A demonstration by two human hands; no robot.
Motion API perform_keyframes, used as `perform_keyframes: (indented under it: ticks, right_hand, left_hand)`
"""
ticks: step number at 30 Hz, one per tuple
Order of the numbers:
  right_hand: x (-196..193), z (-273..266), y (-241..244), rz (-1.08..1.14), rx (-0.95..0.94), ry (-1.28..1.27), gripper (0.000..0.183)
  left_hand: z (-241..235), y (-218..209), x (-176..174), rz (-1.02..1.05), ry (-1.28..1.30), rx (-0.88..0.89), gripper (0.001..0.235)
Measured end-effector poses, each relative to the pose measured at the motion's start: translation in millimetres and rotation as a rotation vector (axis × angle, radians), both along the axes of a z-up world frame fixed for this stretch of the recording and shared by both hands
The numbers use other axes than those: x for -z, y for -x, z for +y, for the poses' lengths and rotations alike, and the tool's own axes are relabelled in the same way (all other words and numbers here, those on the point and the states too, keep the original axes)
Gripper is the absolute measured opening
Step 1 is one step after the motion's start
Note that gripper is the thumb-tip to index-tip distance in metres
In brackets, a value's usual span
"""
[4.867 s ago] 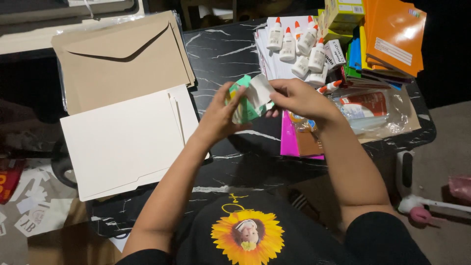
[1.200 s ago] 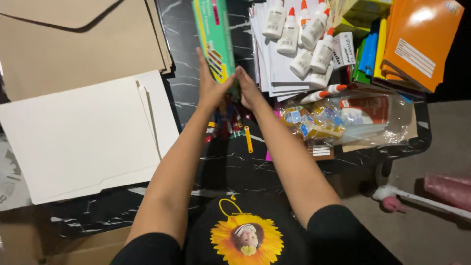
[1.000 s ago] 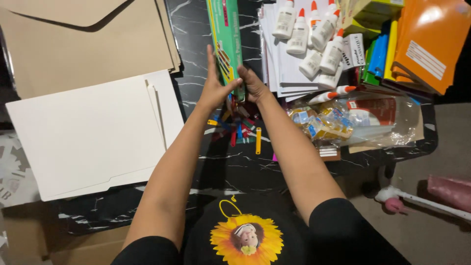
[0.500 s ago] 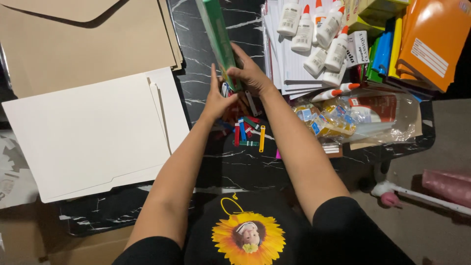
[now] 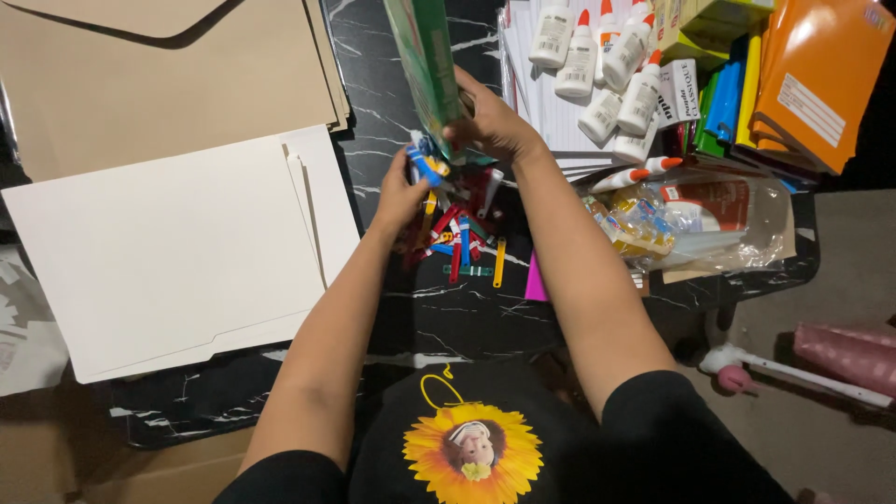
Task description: Sorting and organizing colored paper fasteners from a workspace into a box.
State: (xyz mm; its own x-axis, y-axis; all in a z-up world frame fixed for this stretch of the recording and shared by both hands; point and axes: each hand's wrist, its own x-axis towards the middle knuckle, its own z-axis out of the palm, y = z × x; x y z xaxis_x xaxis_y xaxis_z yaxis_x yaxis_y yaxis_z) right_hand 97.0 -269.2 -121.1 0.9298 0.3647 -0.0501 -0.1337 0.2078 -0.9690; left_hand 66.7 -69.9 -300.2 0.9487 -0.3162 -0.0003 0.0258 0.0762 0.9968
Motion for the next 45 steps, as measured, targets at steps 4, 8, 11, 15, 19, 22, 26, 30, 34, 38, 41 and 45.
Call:
perform_keyframes:
  ticks: [4, 8, 11, 15, 19, 22, 26, 30, 34, 38, 41, 45]
  right_hand:
    - [-17, 2, 6, 0.084, 0.003, 0.026, 0.121]
    - [-2, -16, 12, 0.122, 0.076, -0.028, 0.113]
    - [-15, -17, 24, 0.094, 0.138, -0.115, 0.106]
    - [-39, -7, 38, 0.098, 0.126, -0.332, 0.097]
    - [-27, 5, 50, 0.222, 0.212, -0.485, 0.095]
    - [-14, 14, 57, 0.289, 0.248, -0.587, 0.094]
    - [-34, 44, 62, 0.328, 0.234, -0.626, 0.091]
    - [-45, 64, 59, 0.312, 0.256, -0.552, 0.087]
    - [-46, 59, 51, 0.354, 0.252, -0.629, 0.082]
    - [-66, 55, 55, 0.312, 0.291, -0.626, 0.079]
    - [-30, 49, 60, 0.153, 0.312, -0.505, 0.076]
    - [-27, 65, 77, -0.125, 0.312, 0.028, 0.100]
  left_hand:
    - [7, 0, -17, 0.078, -0.136, -0.012, 0.056]
    - [9, 4, -26, 0.021, -0.412, -0.163, 0.049]
    - [14, 11, -30, -0.031, -0.545, -0.143, 0.039]
    - [25, 21, -23, -0.288, -0.607, -0.092, 0.020]
    - [36, 44, -124, -0.494, -0.541, -0.248, 0.023]
    - [40, 63, -183, -0.634, -0.344, -0.261, 0.022]
    - [36, 70, -233, -0.402, -0.219, -0.236, 0.028]
    - [39, 55, -260, -0.363, -0.316, -0.220, 0.042]
    - [49, 37, -224, -0.323, -0.271, -0.202, 0.030]
    - [48, 26, -205, 0.088, 0.185, -0.120, 0.025]
    - [34, 12, -163, 0.392, 0.559, -0.165, 0.024]
    - [13, 7, -150, 0.792, 0.918, -0.156, 0.023]
